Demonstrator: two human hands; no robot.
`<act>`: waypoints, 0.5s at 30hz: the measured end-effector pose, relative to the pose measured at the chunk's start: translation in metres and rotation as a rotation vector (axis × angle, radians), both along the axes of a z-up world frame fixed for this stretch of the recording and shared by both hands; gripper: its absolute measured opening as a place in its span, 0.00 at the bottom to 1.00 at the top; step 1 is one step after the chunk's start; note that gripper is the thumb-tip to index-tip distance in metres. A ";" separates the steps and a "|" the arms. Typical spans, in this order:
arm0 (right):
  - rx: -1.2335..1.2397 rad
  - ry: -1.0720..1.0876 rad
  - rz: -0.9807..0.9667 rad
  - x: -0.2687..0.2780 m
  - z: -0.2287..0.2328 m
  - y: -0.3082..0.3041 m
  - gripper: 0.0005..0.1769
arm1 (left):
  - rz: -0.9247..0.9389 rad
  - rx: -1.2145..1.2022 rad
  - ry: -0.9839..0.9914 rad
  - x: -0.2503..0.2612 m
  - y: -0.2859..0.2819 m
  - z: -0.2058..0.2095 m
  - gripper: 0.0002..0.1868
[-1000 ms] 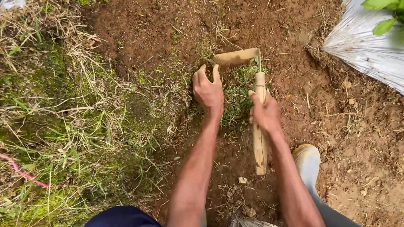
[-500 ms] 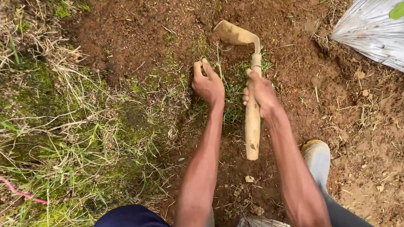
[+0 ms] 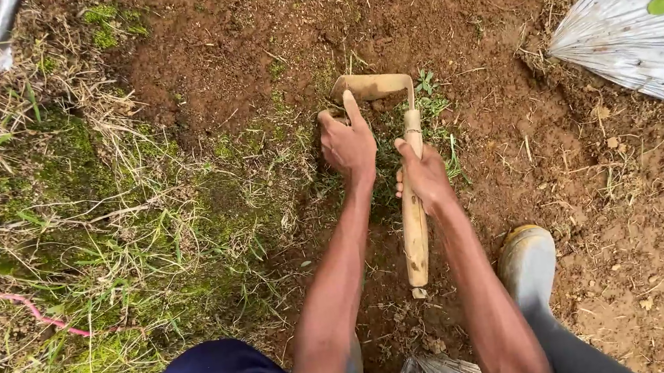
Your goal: The person kneels on the ground and uses a hand hoe to remove weeds from the soil between rows of plants covered with plastic mulch. They pull the weeds by hand and use the tool to loosen the soil around the plants.
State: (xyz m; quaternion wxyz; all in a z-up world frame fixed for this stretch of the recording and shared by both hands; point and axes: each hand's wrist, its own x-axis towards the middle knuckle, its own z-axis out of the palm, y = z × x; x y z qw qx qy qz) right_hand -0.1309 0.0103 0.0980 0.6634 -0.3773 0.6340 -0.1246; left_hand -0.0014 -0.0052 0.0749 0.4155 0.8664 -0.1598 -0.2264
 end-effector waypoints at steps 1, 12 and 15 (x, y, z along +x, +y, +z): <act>-0.052 0.027 -0.037 -0.003 0.006 0.001 0.21 | -0.048 0.062 0.003 -0.001 0.000 0.014 0.33; -0.200 0.173 0.089 -0.012 0.001 0.011 0.26 | -0.075 0.127 -0.117 -0.013 0.002 -0.063 0.17; -0.290 0.109 -0.030 -0.011 0.012 -0.002 0.20 | -0.042 0.093 -0.049 -0.015 0.004 -0.060 0.19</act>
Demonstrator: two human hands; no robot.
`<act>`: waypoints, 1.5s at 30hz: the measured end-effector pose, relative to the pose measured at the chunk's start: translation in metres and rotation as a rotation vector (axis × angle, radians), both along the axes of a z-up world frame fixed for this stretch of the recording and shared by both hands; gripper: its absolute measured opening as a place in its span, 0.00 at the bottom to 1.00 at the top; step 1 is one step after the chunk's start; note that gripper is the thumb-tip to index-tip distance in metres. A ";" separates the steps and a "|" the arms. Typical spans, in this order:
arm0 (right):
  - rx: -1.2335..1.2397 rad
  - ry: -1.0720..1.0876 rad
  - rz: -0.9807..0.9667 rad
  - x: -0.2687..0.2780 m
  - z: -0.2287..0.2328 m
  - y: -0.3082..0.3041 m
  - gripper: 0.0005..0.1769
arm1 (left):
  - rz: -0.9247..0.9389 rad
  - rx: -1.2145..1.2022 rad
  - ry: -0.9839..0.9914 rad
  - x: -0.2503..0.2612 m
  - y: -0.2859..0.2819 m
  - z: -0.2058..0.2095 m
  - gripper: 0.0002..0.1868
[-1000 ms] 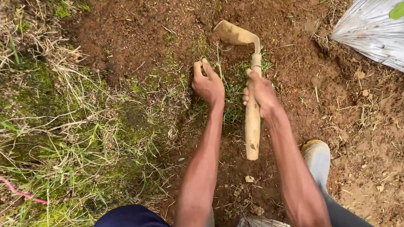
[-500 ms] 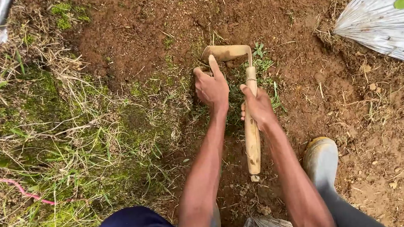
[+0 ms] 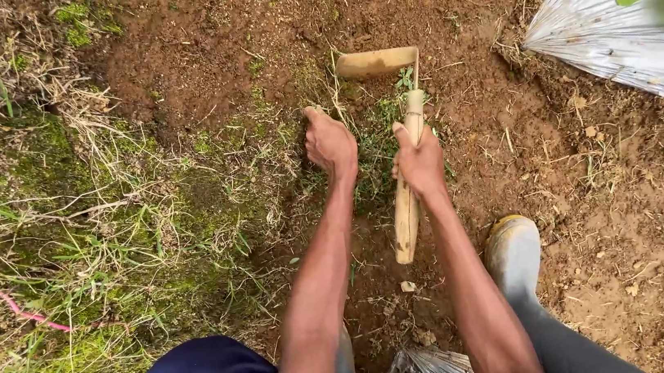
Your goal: The person kneels on the ground and uses a hand hoe to remove weeds from the soil between rows of plants covered with plastic mulch. They pull the weeds by hand and use the tool to loosen the soil around the plants.
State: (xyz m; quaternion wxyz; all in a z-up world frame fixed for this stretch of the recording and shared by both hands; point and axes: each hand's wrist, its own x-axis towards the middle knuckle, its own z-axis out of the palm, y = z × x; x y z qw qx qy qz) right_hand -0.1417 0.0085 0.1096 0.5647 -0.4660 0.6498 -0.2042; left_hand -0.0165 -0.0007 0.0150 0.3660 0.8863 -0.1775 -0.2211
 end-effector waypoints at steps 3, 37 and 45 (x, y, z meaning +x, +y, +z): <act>-0.095 -0.034 -0.098 0.021 0.010 -0.011 0.18 | 0.075 -0.063 0.135 0.003 0.006 -0.006 0.25; -0.118 0.095 0.059 0.022 -0.036 -0.022 0.15 | -0.214 0.077 -0.062 0.001 -0.003 0.015 0.29; -0.194 0.073 -0.043 0.020 0.004 -0.030 0.13 | -0.180 0.023 -0.094 -0.001 -0.002 0.029 0.34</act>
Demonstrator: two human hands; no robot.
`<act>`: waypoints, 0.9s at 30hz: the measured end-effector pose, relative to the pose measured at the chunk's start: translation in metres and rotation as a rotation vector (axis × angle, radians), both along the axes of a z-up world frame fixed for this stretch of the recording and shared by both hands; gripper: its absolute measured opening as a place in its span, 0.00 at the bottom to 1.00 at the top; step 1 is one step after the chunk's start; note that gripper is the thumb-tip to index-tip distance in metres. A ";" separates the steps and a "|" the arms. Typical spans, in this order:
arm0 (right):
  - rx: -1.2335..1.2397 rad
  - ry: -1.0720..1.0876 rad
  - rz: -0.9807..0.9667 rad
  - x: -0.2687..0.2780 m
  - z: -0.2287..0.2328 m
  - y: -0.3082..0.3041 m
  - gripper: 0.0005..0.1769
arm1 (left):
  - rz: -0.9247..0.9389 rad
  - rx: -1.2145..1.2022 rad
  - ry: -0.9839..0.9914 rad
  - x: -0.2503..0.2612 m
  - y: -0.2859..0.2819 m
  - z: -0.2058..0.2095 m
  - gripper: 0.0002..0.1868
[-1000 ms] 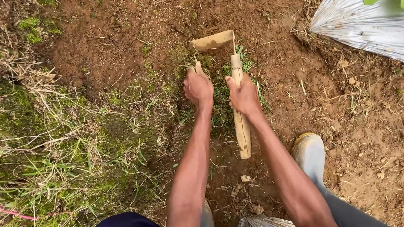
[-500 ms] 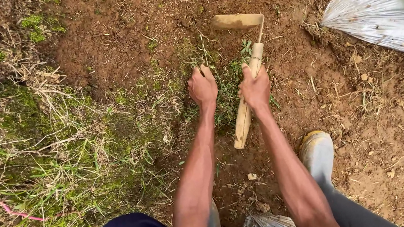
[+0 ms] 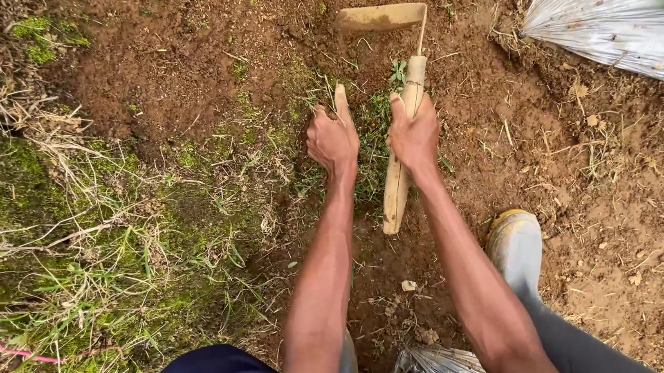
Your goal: The person kneels on the ground and uses a hand hoe to remove weeds from the soil between rows of plants covered with plastic mulch. They pull the weeds by hand and use the tool to loosen the soil around the plants.
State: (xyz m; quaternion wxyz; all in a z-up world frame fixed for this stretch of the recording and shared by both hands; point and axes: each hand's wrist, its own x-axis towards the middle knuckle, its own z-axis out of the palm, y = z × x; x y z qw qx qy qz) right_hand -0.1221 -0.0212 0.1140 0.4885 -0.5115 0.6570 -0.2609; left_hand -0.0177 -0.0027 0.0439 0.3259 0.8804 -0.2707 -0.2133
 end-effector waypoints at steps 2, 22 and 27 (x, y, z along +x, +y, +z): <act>-0.016 -0.012 -0.015 0.005 -0.008 0.002 0.13 | 0.003 -0.020 0.002 0.003 -0.003 -0.012 0.34; 0.225 0.031 0.212 -0.025 -0.046 0.029 0.19 | 0.029 0.020 -0.283 0.000 0.078 -0.017 0.09; 0.294 0.109 0.318 -0.064 -0.034 0.067 0.25 | -0.083 -0.174 -0.370 0.000 0.084 -0.006 0.24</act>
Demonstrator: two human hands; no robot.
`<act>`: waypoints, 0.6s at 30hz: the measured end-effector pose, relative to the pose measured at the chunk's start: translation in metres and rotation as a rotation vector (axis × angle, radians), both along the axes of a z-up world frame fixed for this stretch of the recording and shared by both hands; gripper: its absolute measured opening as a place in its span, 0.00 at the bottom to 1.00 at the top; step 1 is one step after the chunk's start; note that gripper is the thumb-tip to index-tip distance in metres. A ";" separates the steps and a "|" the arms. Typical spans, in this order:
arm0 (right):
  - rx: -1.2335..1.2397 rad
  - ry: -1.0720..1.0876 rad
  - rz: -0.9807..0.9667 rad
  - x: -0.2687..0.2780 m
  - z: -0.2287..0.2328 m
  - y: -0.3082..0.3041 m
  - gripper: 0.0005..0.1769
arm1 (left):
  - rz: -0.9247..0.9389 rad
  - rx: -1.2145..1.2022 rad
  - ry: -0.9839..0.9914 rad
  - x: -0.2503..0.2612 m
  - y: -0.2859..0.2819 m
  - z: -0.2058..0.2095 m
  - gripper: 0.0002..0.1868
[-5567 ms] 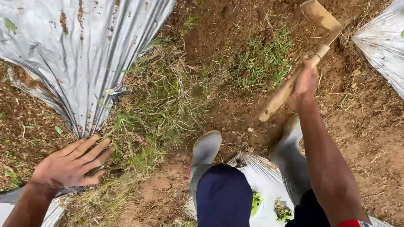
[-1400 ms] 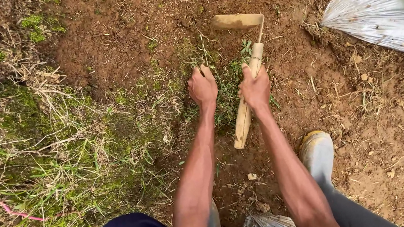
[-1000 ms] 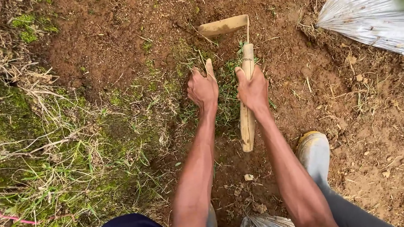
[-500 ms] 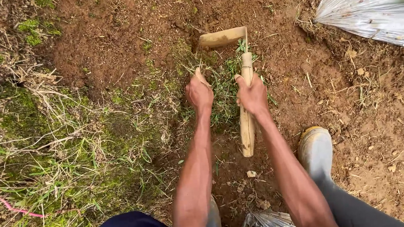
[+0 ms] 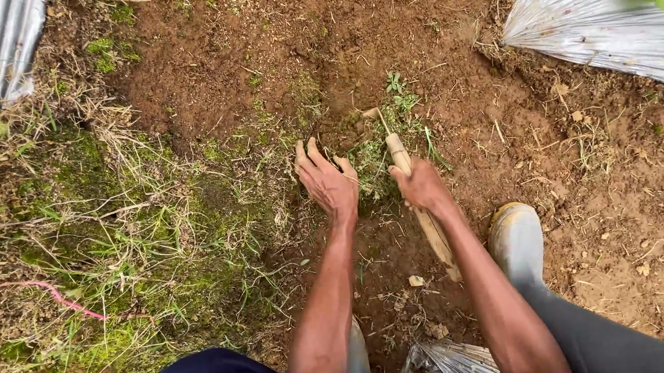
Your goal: The person kneels on the ground and uses a hand hoe to remove weeds from the soil between rows of plants covered with plastic mulch. They pull the weeds by hand and use the tool to loosen the soil around the plants.
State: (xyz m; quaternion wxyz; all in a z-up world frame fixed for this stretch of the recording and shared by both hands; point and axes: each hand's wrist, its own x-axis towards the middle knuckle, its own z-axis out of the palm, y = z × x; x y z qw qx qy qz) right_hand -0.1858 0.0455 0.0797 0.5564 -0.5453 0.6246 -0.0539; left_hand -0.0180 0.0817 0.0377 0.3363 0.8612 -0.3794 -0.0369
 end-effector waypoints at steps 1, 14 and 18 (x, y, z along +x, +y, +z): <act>0.023 0.000 0.019 -0.007 0.007 0.013 0.22 | -0.121 0.002 0.013 -0.006 0.009 0.013 0.34; -0.279 0.164 -0.069 -0.057 0.086 0.002 0.15 | -0.455 0.061 0.183 -0.067 0.033 -0.071 0.18; -0.186 -0.012 0.002 -0.044 0.098 -0.014 0.13 | -0.662 0.044 0.205 -0.081 0.065 -0.032 0.18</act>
